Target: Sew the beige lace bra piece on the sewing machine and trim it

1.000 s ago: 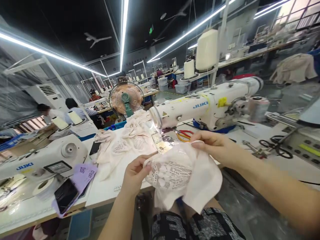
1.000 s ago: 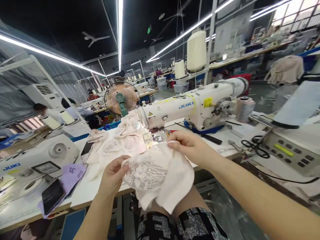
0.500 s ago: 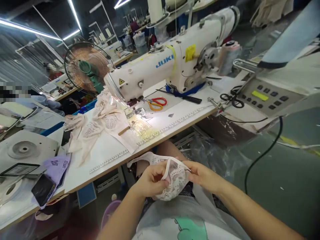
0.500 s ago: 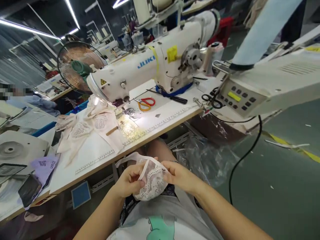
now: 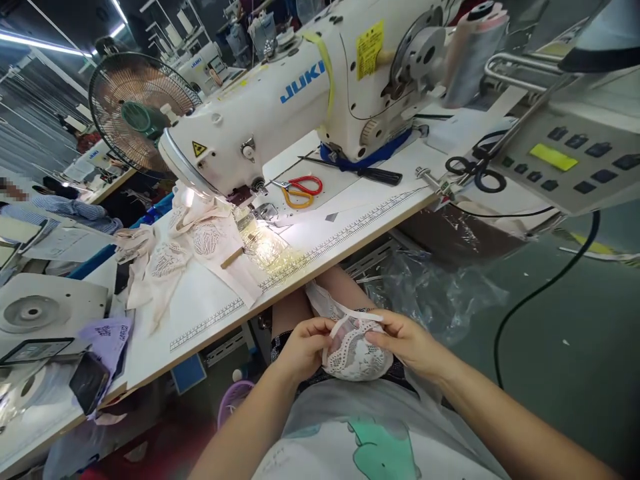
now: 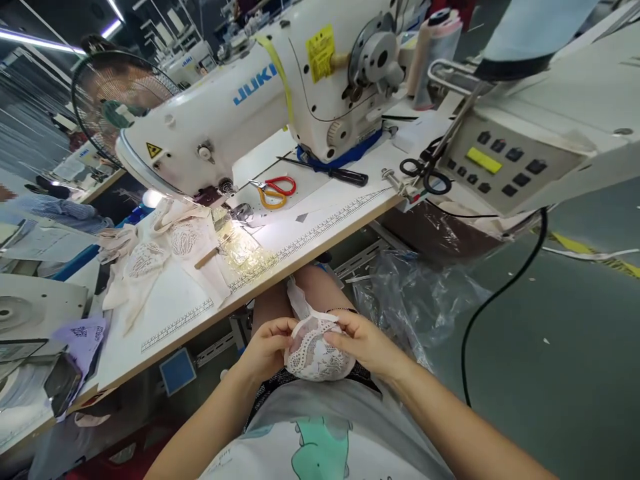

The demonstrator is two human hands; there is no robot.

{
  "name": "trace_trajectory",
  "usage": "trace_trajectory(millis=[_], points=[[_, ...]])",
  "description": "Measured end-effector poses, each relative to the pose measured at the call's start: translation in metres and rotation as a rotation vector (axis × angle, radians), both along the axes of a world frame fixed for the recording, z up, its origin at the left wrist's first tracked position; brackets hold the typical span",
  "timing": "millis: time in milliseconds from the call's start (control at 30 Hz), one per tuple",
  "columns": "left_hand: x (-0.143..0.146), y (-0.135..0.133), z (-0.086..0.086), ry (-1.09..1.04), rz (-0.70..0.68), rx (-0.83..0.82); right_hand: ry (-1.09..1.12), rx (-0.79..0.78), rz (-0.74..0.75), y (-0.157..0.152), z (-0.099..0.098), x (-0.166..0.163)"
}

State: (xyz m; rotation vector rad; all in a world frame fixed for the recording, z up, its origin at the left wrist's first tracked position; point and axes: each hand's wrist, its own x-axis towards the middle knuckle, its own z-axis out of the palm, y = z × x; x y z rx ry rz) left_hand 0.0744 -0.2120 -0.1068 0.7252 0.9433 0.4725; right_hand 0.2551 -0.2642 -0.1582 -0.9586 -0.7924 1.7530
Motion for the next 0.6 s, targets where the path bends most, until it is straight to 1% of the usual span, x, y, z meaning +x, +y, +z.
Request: trace_trajectory(millis=[133, 200, 267, 367, 433, 500, 600], points=[[0.007, 0.004, -0.005, 0.07, 0.009, 0.005, 0.0, -0.024, -0.042, 0.002, -0.006, 0.0], [0.009, 0.007, -0.008, 0.115, 0.005, 0.016, -0.046, -0.014, -0.029, 0.004, -0.011, 0.002], [0.009, 0.01, -0.009, 0.145, -0.008, 0.031, -0.169, 0.036, 0.028, 0.005, -0.019, 0.008], [0.005, 0.016, -0.008, 0.156, 0.002, 0.044, -0.379, 0.087, 0.102, -0.001, -0.038, 0.024], [0.001, 0.022, -0.003, 0.191, 0.025, 0.046, -0.462, 0.079, 0.109, -0.01, -0.05, 0.035], [-0.006, 0.027, 0.005, 0.26, 0.057, 0.061, -0.535, 0.075, 0.132, -0.019, -0.057, 0.042], [-0.027, 0.032, 0.025, 0.408, 0.102, 0.13, -0.612, 0.103, 0.183, -0.026, -0.057, 0.037]])
